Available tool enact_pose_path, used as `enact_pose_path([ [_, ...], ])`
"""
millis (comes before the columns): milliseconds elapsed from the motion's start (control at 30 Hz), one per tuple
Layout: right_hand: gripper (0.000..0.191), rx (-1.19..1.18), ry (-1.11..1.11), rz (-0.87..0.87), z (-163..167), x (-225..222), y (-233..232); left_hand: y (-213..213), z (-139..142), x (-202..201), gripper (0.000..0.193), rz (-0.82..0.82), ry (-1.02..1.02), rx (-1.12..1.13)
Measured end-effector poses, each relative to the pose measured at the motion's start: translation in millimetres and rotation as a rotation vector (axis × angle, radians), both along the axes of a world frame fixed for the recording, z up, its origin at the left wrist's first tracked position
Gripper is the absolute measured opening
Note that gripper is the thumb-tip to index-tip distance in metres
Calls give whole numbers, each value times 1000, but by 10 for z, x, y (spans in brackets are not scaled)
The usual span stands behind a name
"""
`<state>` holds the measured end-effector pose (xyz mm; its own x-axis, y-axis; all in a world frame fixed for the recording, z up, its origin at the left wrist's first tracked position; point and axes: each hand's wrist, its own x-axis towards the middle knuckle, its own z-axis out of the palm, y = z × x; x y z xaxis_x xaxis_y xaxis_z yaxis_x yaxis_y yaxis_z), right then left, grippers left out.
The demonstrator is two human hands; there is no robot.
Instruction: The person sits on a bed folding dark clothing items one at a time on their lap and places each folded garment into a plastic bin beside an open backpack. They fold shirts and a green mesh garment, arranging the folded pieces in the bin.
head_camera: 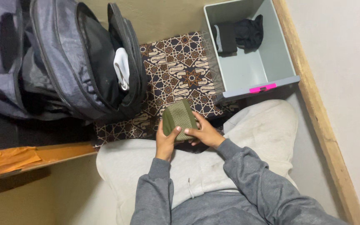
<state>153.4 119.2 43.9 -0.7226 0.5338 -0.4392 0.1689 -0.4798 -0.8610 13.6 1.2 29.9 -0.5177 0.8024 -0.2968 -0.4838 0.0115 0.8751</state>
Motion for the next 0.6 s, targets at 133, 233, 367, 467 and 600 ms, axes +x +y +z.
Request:
enact_pose_path([
  [133,95,53,-191,17,28,18,-20,-50,198,-49,94,-1,552,-11],
  [233,82,94,36,-112,-8,37,-22,-111,246,-15,79,-231,827,7],
  [367,78,414,65,-110,-9,26,-66,-102,84,-16,48,-324,772,-44],
  [467,95,483,272,-143,100,44,-43,-100,-78,-124,45,-387,345,182],
  [600,87,520,-33,-35,297,173,88,-168,-147,-258,39,69,-357,186],
])
